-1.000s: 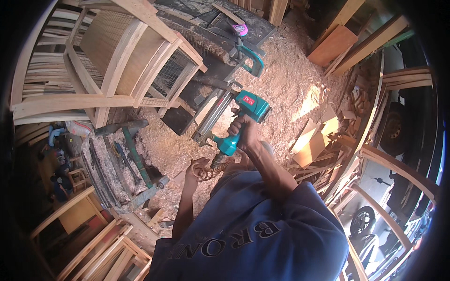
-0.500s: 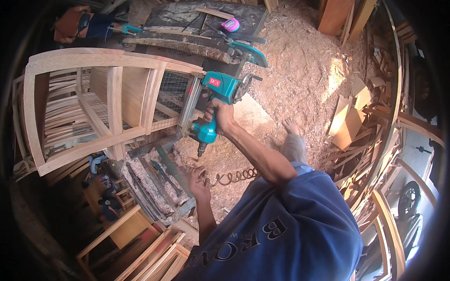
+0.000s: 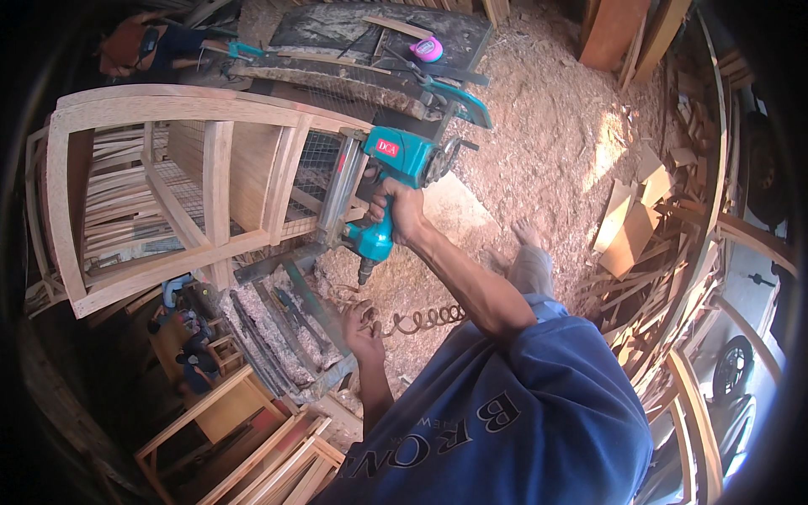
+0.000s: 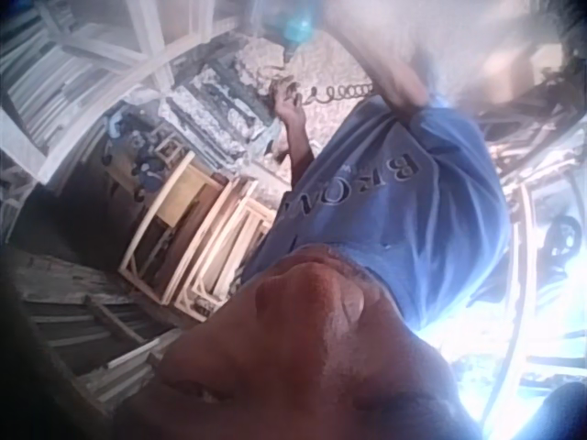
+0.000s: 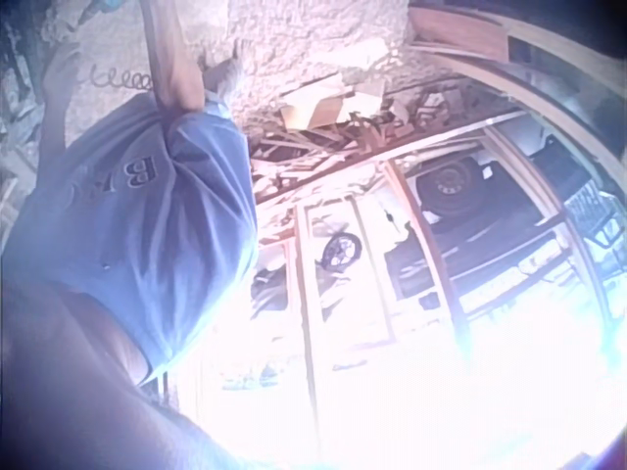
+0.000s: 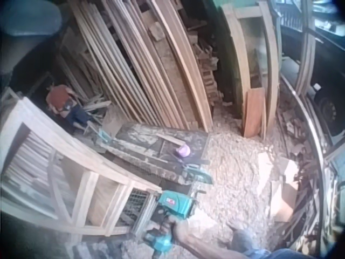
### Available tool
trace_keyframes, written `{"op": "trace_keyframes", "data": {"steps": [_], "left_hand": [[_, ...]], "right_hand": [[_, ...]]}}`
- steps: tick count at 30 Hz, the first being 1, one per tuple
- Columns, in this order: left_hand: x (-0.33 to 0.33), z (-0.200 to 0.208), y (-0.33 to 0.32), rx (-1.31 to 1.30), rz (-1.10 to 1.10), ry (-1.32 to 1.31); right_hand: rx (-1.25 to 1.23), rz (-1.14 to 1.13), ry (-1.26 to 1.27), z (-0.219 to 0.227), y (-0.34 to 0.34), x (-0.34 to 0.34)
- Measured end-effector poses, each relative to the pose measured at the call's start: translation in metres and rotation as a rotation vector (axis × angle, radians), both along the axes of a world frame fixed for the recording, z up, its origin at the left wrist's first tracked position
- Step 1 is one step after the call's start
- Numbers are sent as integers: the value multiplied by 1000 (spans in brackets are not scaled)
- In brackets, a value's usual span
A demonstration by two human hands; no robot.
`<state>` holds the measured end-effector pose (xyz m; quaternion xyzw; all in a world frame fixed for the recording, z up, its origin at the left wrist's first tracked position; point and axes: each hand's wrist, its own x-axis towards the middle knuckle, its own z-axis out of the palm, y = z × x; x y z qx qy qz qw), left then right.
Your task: The person assembles a wooden shelving unit with wire mesh panels. They cut wooden strips with a hand saw, position them on the frame, and secure them using a pneumatic nail gun. The person repeatedly measures, cuts, and nails pieces to build the structure.
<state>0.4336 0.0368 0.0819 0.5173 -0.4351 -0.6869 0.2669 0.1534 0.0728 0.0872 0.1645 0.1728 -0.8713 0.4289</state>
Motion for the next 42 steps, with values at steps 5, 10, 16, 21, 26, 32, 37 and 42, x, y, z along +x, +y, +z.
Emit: {"op": "trace_keyframes", "data": {"steps": [5, 10, 16, 21, 26, 32, 37, 42], "left_hand": [[-5, 1, -2, 6, 30, -42], [-1, -2, 1, -23, -11, -21], [25, -22, 5, -185, -467, -348], [-8, -13, -8, -198, -437, -599], [-153, 0, -35, -340, -420, -306], [-324, -34, -52, -402, 123, -33], [-364, -37, -35, -671, 331, -381], [-367, -31, -34, -767, 350, -575]], "right_hand": [[-13, 3, -28, -1, -2, -1], [-25, -6, -34, -8, 8, 3], [72, 18, -43, -53, 64, 8], [440, -4, -171, -107, 148, 24], [716, -96, -143, -134, 219, 46], [738, -216, -243, -149, 263, 43], [777, -218, -298, -153, 291, 28], [780, -270, -255, -154, 310, 8]]}}
